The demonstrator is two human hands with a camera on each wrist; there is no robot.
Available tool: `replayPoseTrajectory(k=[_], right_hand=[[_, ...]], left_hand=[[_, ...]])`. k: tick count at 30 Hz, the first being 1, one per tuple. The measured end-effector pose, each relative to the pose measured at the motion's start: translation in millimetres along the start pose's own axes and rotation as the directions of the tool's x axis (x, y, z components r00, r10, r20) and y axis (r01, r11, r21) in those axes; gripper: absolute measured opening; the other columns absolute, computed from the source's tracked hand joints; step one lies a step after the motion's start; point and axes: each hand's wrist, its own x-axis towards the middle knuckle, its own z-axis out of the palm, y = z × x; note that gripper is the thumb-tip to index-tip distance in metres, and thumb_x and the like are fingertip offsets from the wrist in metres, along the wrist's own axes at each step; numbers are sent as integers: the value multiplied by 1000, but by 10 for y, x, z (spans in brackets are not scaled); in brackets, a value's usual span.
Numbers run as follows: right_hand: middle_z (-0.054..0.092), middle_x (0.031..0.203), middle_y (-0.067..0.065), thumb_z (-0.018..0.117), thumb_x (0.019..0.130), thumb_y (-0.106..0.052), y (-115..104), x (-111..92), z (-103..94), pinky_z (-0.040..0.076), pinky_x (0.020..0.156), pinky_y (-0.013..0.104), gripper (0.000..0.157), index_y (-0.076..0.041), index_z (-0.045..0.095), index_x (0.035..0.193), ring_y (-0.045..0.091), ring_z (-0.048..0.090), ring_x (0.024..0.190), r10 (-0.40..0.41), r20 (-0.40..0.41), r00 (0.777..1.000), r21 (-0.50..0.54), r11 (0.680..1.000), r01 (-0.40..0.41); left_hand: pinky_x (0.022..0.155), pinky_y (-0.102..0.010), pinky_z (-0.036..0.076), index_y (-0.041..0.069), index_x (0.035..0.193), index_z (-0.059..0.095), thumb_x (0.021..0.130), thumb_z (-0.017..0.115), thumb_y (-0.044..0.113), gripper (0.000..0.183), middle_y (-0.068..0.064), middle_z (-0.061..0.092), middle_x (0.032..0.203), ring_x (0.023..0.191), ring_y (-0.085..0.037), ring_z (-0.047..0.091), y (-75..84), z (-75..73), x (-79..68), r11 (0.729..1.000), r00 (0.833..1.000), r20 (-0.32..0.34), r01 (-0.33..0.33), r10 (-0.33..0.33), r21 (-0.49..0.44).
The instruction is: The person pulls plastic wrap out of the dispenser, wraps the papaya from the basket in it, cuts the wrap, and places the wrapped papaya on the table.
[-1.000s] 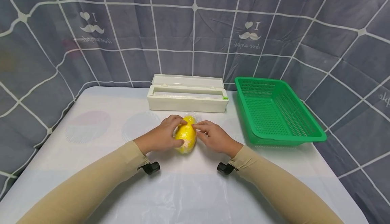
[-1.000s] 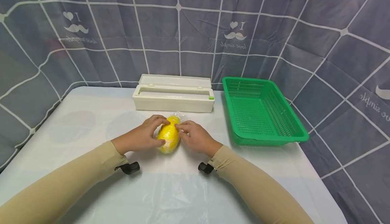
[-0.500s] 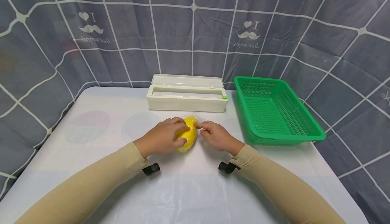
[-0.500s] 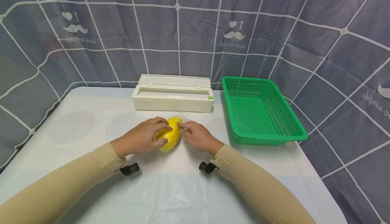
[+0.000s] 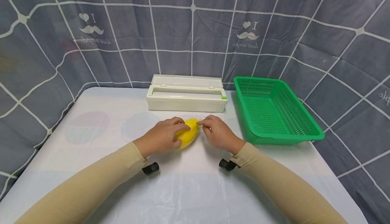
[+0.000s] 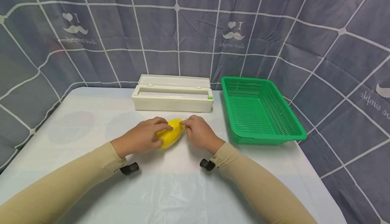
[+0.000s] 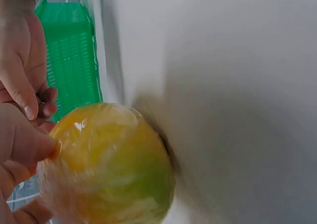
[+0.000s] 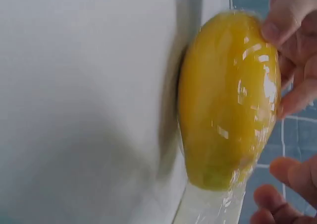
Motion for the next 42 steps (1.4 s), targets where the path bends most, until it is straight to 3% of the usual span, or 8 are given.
replayPoseTrajectory(k=[5,8,12,24,32,38,42], right_hand=[[66,138,13,50,106,-3,45,63,-42,44,117,53,37,-8,70,137,38,53,135,49,-17,999,2,999,-48],[62,148,12,47,106,-1,89,103,-36,39,123,55,41,-8,67,142,38,49,143,33,32,999,-5,999,-33],[61,153,9,48,107,0,132,141,-7,37,123,55,43,-12,65,144,36,51,143,6,108,994,-24,1000,-3],[68,143,7,47,107,-1,165,114,6,41,120,54,41,-12,68,141,34,58,136,1,138,990,-26,1000,3],[69,141,8,48,107,-2,122,48,-24,44,120,52,39,-10,70,138,33,59,137,50,166,985,-8,999,-49],[75,130,5,59,106,-13,102,-3,-18,49,114,49,29,-10,74,130,29,65,128,42,170,985,-3,999,-42],[78,119,3,65,104,-17,98,-27,-8,55,106,45,23,-11,78,121,25,70,117,21,164,986,26,999,-26]], left_hand=[[108,-54,52,18,132,71,87,68,8,47,-8,65,138,122,-33,66,-9,-23,-8,999,999,0,-36,36,16],[109,-54,52,17,129,72,85,67,4,46,-9,66,139,123,-33,67,-9,-20,-10,998,998,-8,-59,59,21],[110,-55,50,17,128,73,85,65,1,46,-10,66,141,127,-33,65,-2,-23,-13,997,997,-2,-72,72,23],[115,-58,45,18,127,72,89,63,-5,46,-8,63,149,140,-31,58,-26,-34,-27,997,997,14,-73,72,20],[116,-60,42,23,126,75,90,62,-6,48,-9,61,151,144,-34,54,-65,-50,-32,999,999,1,-54,54,4],[116,-62,39,27,123,77,96,68,11,33,-9,59,151,143,-36,50,-79,-51,-39,1000,999,-25,-22,22,15],[110,-59,41,27,119,80,96,73,19,26,-10,62,141,132,-35,54,-79,-38,-48,999,997,-72,-14,17,31]])
